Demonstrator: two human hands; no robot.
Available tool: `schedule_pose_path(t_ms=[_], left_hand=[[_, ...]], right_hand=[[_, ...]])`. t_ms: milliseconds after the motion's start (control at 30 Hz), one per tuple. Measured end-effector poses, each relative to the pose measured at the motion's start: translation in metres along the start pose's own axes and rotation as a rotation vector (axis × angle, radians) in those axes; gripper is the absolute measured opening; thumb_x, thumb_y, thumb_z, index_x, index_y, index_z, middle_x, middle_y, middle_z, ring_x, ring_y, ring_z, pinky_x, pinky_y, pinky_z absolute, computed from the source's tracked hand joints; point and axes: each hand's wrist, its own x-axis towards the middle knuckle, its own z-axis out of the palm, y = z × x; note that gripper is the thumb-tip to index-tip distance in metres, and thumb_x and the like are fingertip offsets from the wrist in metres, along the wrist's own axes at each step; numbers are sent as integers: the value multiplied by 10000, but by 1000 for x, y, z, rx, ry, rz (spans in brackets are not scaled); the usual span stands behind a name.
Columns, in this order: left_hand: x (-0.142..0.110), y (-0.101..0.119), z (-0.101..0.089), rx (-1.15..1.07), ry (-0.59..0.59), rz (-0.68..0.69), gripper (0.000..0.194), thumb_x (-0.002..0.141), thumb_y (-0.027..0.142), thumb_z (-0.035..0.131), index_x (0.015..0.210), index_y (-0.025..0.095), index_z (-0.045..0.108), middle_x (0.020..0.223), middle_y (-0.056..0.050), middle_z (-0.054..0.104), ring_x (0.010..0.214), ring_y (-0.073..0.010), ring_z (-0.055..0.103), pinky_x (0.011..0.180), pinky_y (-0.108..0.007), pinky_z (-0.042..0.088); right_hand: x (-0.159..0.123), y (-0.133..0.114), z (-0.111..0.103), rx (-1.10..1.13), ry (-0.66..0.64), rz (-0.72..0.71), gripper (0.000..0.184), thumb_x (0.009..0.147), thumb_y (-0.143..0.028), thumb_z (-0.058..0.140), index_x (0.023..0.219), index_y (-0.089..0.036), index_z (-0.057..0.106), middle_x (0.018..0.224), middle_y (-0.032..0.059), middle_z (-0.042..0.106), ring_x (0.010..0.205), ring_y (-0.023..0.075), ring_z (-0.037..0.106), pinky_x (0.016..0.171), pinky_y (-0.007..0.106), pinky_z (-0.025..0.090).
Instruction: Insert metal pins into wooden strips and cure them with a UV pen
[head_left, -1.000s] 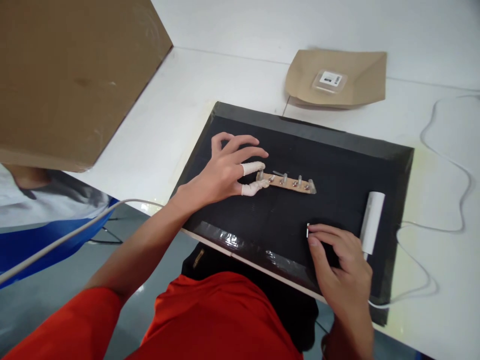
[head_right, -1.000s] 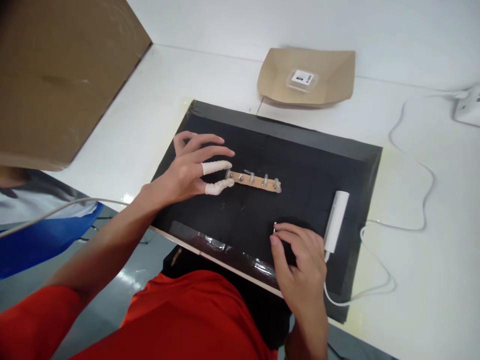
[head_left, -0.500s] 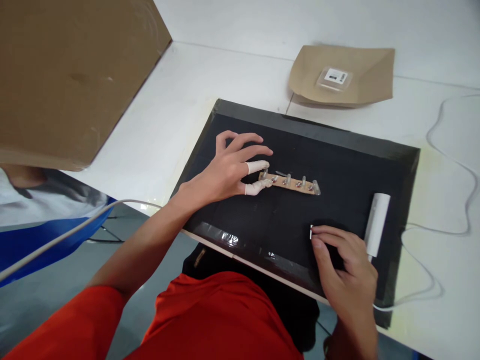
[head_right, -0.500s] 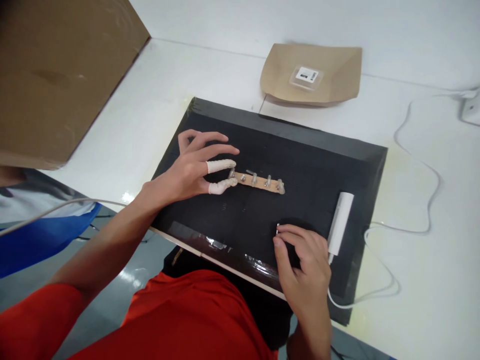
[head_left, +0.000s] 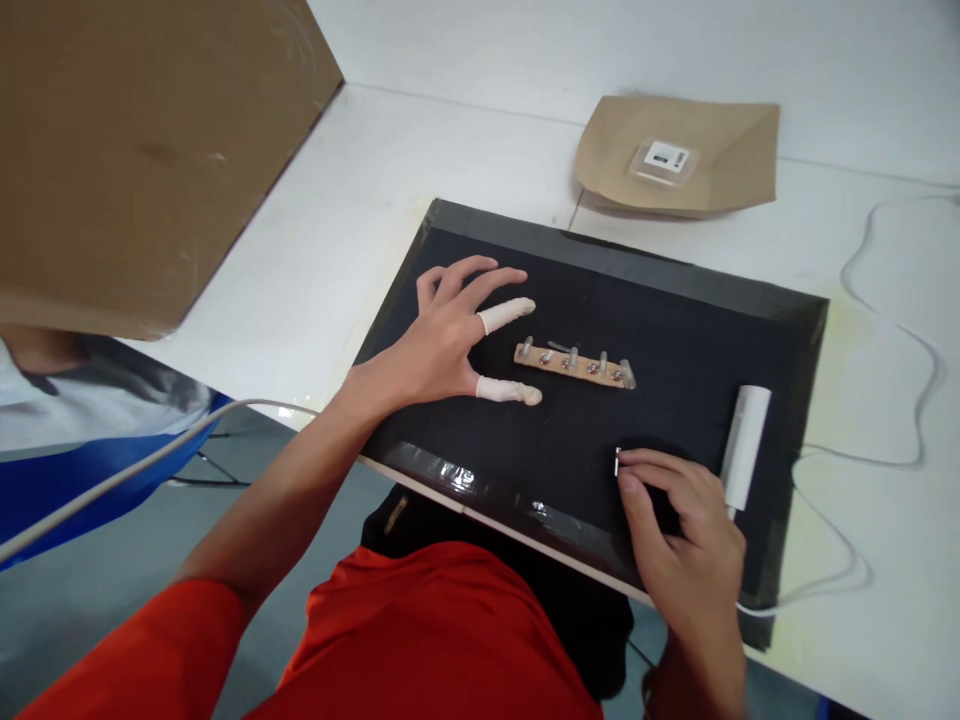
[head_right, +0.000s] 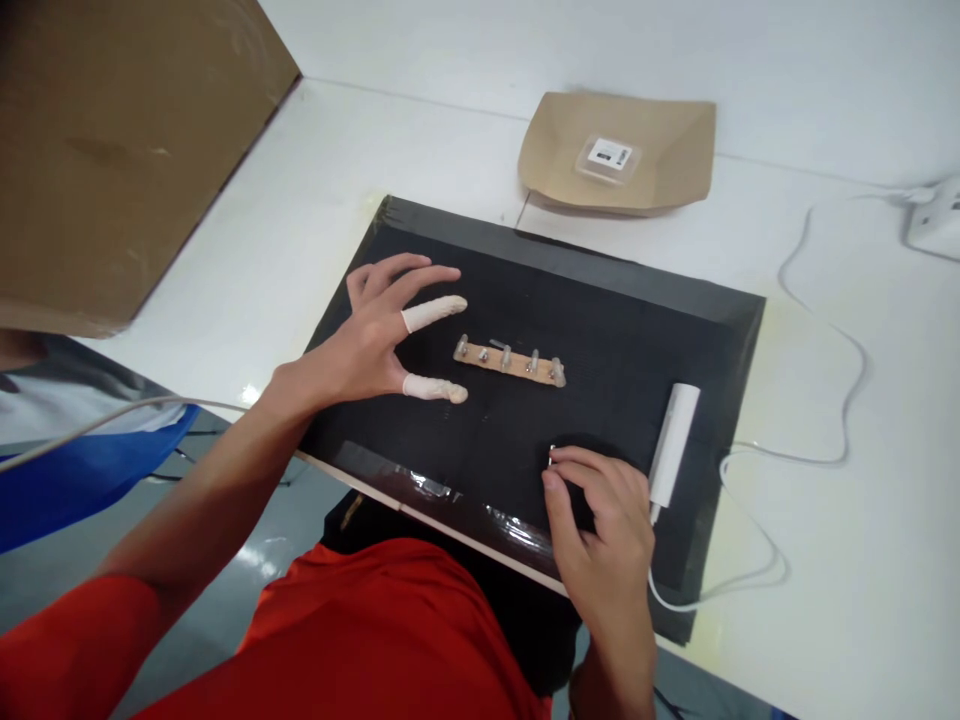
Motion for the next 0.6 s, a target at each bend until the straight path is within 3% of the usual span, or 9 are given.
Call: schedule_pose_path(t_ms=[100, 233, 367, 467, 600], left_hand=[[-6, -1, 1, -10, -48, -71, 1061, 750, 911, 688, 1537, 222, 510, 1698, -230, 366, 1543, -478, 304, 1188, -623, 235], [-16, 2, 7, -60, -83, -135, 1126, 763, 922, 661, 1617, 234, 404, 1729, -242, 287, 1552, -501, 260, 1202, -659, 198], [-25, 8, 15, -121, -6, -142, 1236, 768, 933, 634, 1710, 286, 163, 1704, -223, 348, 1536, -492, 294, 1203, -630, 193], [-34, 16, 21, -136, 77, -147, 1311, 796, 899, 644, 1713, 303, -79, 1627, -212, 467, 1520, -456, 339, 1200, -604, 173], [-50, 33, 29, -178, 168, -293, 1263, 872, 820, 649, 1702, 266, -125, 1428, -175, 644, 1439, -393, 465, 1161, -545, 204]], right_hand=[[0, 1, 0, -1, -3, -9, 42, 1002, -207, 659, 965, -214, 678, 996, 30, 760, 963, 173, 699, 937, 352, 486], [-3, 3, 0, 23, 35, 4, 46, 997, -196, 659, 966, -219, 684, 1002, 30, 764, 960, 175, 703, 938, 359, 497], [-4, -1, -3, -2, 127, 23, 19, 993, -214, 666, 979, -220, 677, 1035, 42, 772, 1004, 196, 704, 977, 387, 481], [0, -11, -6, -78, 111, 22, 62, 998, -262, 664, 1046, -221, 666, 1074, 56, 779, 1048, 217, 697, 994, 405, 454], [9, -22, -2, -114, 100, 100, 241, 1000, -354, 660, 1210, -236, 648, 1119, 66, 778, 999, 227, 690, 977, 429, 445]])
